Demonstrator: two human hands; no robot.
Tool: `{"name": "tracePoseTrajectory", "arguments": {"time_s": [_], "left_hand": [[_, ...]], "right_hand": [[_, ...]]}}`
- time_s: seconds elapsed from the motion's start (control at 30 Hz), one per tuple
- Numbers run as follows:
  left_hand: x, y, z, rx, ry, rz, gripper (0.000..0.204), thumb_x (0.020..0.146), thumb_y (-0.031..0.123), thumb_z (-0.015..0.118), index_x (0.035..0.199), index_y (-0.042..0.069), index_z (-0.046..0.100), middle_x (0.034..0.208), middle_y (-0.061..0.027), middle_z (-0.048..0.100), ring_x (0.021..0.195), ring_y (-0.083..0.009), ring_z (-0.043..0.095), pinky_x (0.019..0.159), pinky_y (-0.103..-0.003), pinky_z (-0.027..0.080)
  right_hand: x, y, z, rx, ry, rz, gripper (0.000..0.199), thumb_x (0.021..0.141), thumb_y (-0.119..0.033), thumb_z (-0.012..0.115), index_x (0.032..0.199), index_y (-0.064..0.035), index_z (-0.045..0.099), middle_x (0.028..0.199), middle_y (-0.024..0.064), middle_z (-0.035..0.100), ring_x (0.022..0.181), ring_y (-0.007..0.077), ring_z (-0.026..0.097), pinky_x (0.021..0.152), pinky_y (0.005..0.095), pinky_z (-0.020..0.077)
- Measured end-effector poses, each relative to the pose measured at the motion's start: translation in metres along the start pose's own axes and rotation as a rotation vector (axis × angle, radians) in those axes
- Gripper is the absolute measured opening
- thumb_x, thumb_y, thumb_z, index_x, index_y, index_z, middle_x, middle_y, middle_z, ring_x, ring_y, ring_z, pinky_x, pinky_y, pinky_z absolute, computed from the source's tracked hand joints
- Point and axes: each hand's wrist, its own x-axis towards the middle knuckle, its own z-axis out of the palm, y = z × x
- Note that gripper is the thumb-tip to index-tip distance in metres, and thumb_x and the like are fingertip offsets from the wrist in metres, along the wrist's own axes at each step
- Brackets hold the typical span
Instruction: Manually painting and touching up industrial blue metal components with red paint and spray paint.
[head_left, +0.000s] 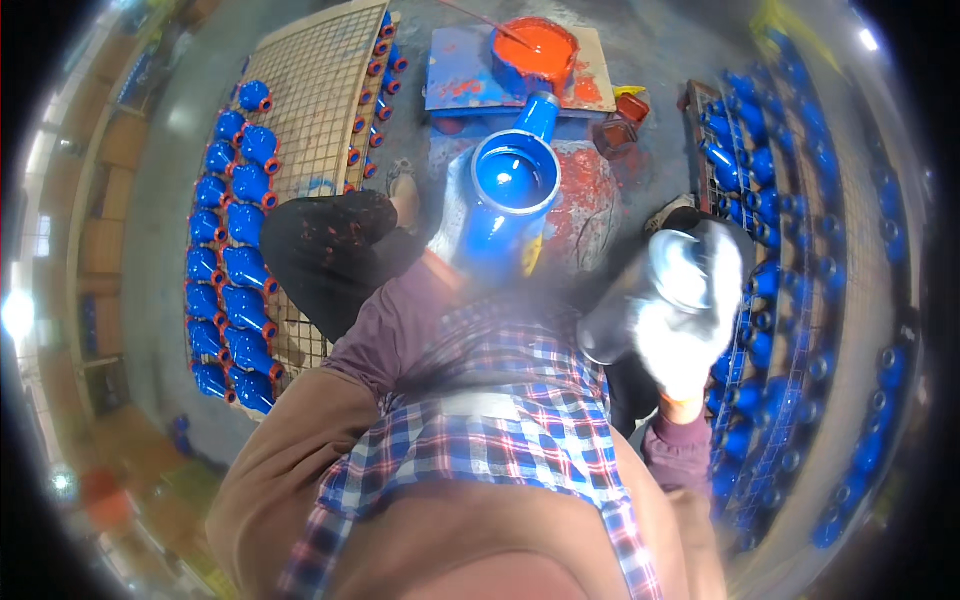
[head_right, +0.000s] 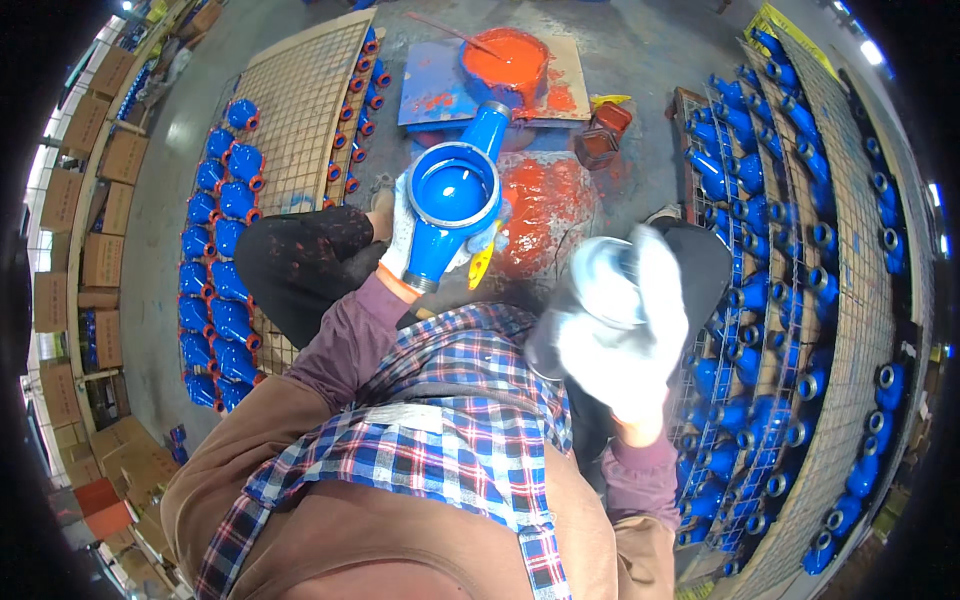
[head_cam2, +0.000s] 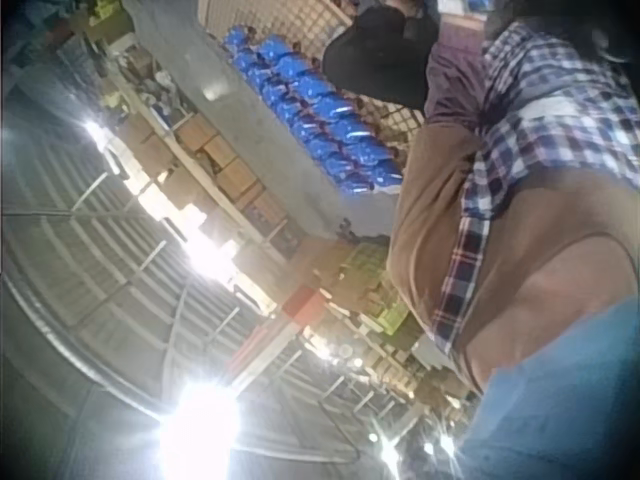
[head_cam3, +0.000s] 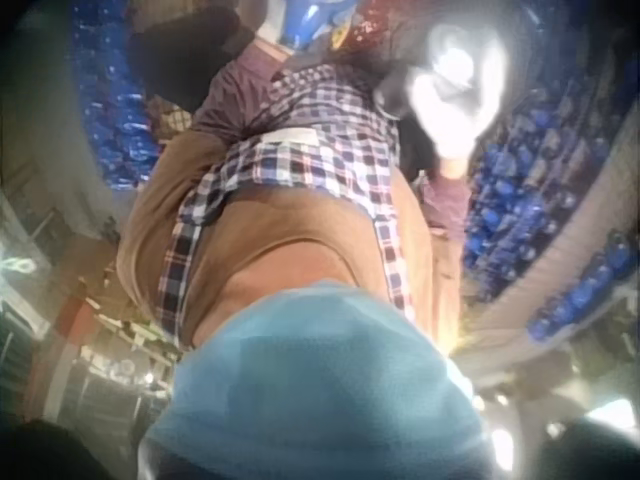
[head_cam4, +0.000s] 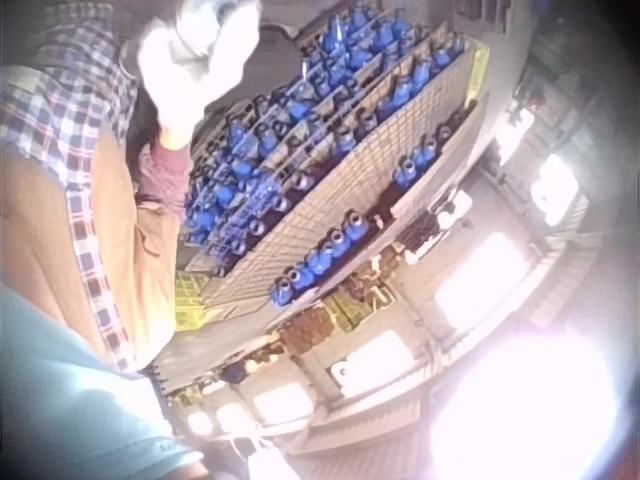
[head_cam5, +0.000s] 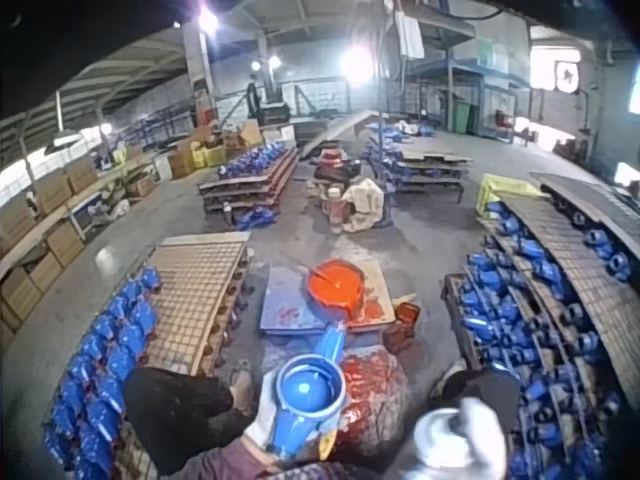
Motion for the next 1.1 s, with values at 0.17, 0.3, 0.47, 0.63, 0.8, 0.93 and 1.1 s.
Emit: {"name": "tracePoseTrajectory", "arguments": {"time_s": [0.17, 0.3, 0.47, 0.63, 0.8, 0.93, 1.1], "left_hand": [[0.002, -0.015, -0.023, -0.289, -0.043, -0.03, 0.084, 0.095, 0.074, 0.038, 0.141, 0.005, 0.049, 0.132, -0.0203, 0.061, 0.117, -0.0332, 0.063, 0.096, -0.048, 0.056], [0.008, -0.027, -0.042, -0.771, -0.233, -0.128, 0.067, 0.104, 0.059, 0.033, 0.138, 0.004, 0.051, 0.132, -0.0199, 0.061, 0.118, -0.0336, 0.064, 0.102, -0.049, 0.054], [0.007, -0.032, -0.039, -0.399, 0.009, -0.041, 0.059, 0.108, 0.05, 0.032, 0.138, 0.003, 0.051, 0.131, -0.0193, 0.062, 0.115, -0.0326, 0.065, 0.099, -0.046, 0.056], [0.001, -0.02, -0.021, -0.125, -0.061, 0.053, 0.066, 0.104, 0.059, 0.033, 0.136, 0.005, 0.053, 0.124, -0.0177, 0.064, 0.104, -0.0299, 0.069, 0.086, -0.041, 0.061], [-0.002, -0.013, -0.014, -0.643, -0.145, -0.145, 0.065, 0.103, 0.057, 0.032, 0.13, 0.003, 0.057, 0.116, -0.0185, 0.067, 0.101, -0.0277, 0.069, 0.087, -0.041, 0.059], [-0.002, -0.014, -0.013, -0.121, -0.036, 0.056, 0.056, 0.108, 0.052, 0.036, 0.138, 0.008, 0.051, 0.131, -0.0138, 0.062, 0.113, -0.0278, 0.066, 0.098, -0.042, 0.057], [-0.004, -0.012, -0.011, 0.604, -0.018, 0.295, 0.05, 0.107, 0.045, 0.043, 0.132, 0.003, 0.054, 0.125, -0.016, 0.065, 0.107, -0.0247, 0.068, 0.088, -0.039, 0.06]], "right_hand": [[0.025, -0.001, 0.049, -0.01, -0.295, -0.074, 0.073, 0.07, -0.018, 0.081, 0.139, -0.0052, 0.059, 0.104, 0.0146, 0.063, 0.087, 0.0245, 0.065, 0.079, 0.0345, 0.0524], [0.037, 0.002, 0.067, -0.111, -0.313, -0.167, 0.074, 0.069, -0.029, 0.082, 0.139, -0.0174, 0.062, 0.078, 0.0111, 0.057, 0.064, 0.0264, 0.063, 0.061, 0.0342, 0.0522], [0.043, 0.007, 0.071, -0.103, -0.336, -0.144, 0.073, 0.07, -0.031, 0.082, 0.139, -0.0201, 0.062, 0.082, 0.0123, 0.061, 0.068, 0.0276, 0.066, 0.065, 0.036, 0.0537], [0.042, 0.013, 0.059, -0.132, -0.232, -0.061, 0.071, 0.07, -0.03, 0.082, 0.137, -0.0185, 0.063, 0.087, 0.0133, 0.066, 0.074, 0.0285, 0.07, 0.07, 0.0358, 0.0568], [0.034, 0.008, 0.059, 0.022, -0.209, -0.129, 0.07, 0.07, -0.029, 0.082, 0.136, -0.0186, 0.064, 0.088, 0.0129, 0.066, 0.073, 0.0287, 0.069, 0.07, 0.0361, 0.0568], [0.035, -0.003, 0.061, -0.217, -0.338, -0.076, 0.064, 0.071, -0.022, 0.081, 0.133, -0.0142, 0.065, 0.097, 0.0135, 0.069, 0.08, 0.0306, 0.07, 0.075, 0.0344, 0.057], [0.04, -0.004, 0.057, -0.209, -0.355, -0.025, 0.061, 0.072, -0.016, 0.082, 0.131, -0.0099, 0.065, 0.102, 0.0136, 0.072, 0.086, 0.028, 0.072, 0.08, 0.0326, 0.0574]]}}
